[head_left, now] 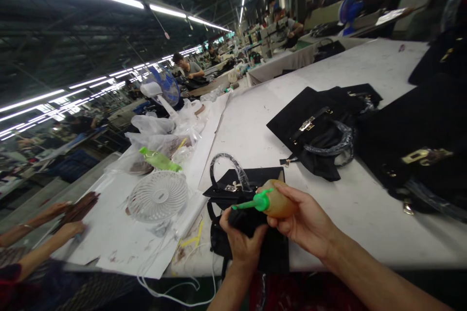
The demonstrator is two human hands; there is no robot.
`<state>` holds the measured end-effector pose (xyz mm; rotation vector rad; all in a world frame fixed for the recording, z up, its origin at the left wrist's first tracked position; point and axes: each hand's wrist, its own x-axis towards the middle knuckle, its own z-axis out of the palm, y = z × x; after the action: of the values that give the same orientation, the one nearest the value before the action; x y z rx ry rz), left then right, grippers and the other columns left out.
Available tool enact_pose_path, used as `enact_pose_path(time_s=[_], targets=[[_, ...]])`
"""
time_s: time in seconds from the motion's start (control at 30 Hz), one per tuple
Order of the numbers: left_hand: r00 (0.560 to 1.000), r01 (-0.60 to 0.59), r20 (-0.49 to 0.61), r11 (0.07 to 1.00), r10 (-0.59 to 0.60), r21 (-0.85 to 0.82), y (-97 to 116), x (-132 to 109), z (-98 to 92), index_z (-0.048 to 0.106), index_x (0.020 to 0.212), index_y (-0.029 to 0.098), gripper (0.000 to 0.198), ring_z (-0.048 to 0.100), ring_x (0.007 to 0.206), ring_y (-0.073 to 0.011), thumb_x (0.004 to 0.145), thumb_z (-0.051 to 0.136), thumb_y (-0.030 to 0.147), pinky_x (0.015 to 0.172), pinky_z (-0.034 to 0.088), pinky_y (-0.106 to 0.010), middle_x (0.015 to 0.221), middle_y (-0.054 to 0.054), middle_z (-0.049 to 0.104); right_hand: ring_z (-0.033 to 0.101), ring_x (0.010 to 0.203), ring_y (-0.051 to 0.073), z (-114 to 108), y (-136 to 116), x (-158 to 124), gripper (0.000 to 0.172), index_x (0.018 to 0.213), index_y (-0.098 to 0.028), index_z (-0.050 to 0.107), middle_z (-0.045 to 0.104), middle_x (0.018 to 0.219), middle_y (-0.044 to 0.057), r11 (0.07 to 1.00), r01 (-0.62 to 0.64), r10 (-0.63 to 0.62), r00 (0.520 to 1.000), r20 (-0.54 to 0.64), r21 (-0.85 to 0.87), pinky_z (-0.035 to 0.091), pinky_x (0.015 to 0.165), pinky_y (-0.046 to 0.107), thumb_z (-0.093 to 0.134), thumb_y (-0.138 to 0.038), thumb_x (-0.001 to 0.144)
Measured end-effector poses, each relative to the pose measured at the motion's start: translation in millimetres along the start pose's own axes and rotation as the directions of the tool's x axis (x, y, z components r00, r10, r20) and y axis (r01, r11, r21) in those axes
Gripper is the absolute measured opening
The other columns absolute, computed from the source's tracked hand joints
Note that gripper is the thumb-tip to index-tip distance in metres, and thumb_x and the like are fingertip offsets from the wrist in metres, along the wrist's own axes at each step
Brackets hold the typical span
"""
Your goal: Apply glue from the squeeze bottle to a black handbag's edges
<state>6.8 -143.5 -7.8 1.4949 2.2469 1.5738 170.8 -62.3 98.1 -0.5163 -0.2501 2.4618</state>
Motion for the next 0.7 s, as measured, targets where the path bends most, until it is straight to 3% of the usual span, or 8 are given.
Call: enact_pose_path(time_s=[0.07,0.1,0.2,0.3,0.43,0.57,0.7], targets=[[0.999,-0.025,0.038,0.991,0.020,0.134,2.7,-3.1,7.1,0.030,0.130,0.013,0.094,0.057,0.105,-0.0325,0.060,0.077,0.056,0.088,0.051,-0.050,0.114,-0.016,0.053,0.066,0.048,0.017,1.6,3.0,0.0,0.021,0.106,-0.016,0.060,0.071,0.084,0.008,1.000,-0.001,0.001,1.000,0.006,-0.007,0.042,0.032,0.016,0.055,-0.029,0.091],[0.998,-0.047,0.054,0.977,0.036,0.208,3.7,-5.1,9.9,0.033,0.129,0.013,0.093,0.056,0.107,-0.0346,0.059,0.078,0.054,0.089,0.050,-0.052,0.115,-0.017,0.053,0.066,0.048,0.017,1.6,4.7,0.1,0.021,0.105,-0.016,0.060,0.071,0.084,0.008,1.000,-0.004,0.004,1.000,0.002,-0.011,0.042,0.032,0.016,0.056,-0.030,0.091],[0.981,-0.138,0.178,0.904,0.071,0.404,7.3,-10.3,14.0,0.053,0.115,0.017,0.061,0.051,0.114,-0.0391,0.064,0.074,0.045,0.092,0.046,-0.055,0.114,-0.017,0.056,0.066,0.049,0.017,-1.5,8.4,0.4,0.019,0.103,-0.016,0.060,0.072,0.083,0.007,1.000,-0.019,0.018,0.999,-0.032,-0.017,0.041,0.033,0.016,0.057,-0.030,0.090],[0.951,-0.174,0.308,0.840,0.009,0.513,14.4,-10.9,14.1,0.064,0.103,0.020,0.037,0.048,0.118,-0.0400,0.071,0.069,0.037,0.091,0.044,-0.054,0.111,-0.015,0.059,0.065,0.048,0.016,-6.7,8.8,-0.3,0.020,0.102,-0.014,0.061,0.072,0.080,0.009,0.999,-0.019,0.017,0.998,-0.055,-0.037,0.042,0.034,0.016,0.057,-0.030,0.090],[0.925,-0.113,0.361,0.820,-0.119,0.560,27.6,-5.1,14.4,0.067,0.101,0.019,0.030,0.048,0.117,-0.0403,0.076,0.067,0.037,0.091,0.043,-0.054,0.109,-0.015,0.059,0.065,0.050,0.015,-9.8,8.9,-1.5,0.022,0.104,-0.014,0.062,0.073,0.078,0.009,0.998,0.002,-0.006,0.998,-0.069,-0.058,0.047,0.038,0.018,0.057,-0.030,0.090],[0.898,0.012,0.366,0.843,-0.246,0.537,33.7,-2.0,13.8,0.063,0.115,0.017,0.045,0.051,0.114,-0.0402,0.076,0.067,0.041,0.090,0.045,-0.055,0.118,-0.019,0.051,0.066,0.053,0.014,-6.6,11.1,-1.6,0.020,0.102,-0.015,0.062,0.073,0.082,0.007,0.999,0.013,-0.018,0.995,-0.102,-0.050,0.049,0.040,0.018,0.060,-0.029,0.089],[0.878,0.113,0.370,0.883,-0.303,0.455,31.4,-4.9,13.3,0.058,0.117,0.018,0.043,0.056,0.112,-0.0377,0.077,0.066,0.034,0.089,0.047,-0.053,0.118,-0.016,0.048,0.064,0.048,0.015,-3.7,7.6,-1.6,0.020,0.101,-0.014,0.063,0.073,0.081,0.008,0.998,0.013,-0.018,0.996,-0.091,-0.060,0.044,0.034,0.017,0.059,-0.030,0.089]])
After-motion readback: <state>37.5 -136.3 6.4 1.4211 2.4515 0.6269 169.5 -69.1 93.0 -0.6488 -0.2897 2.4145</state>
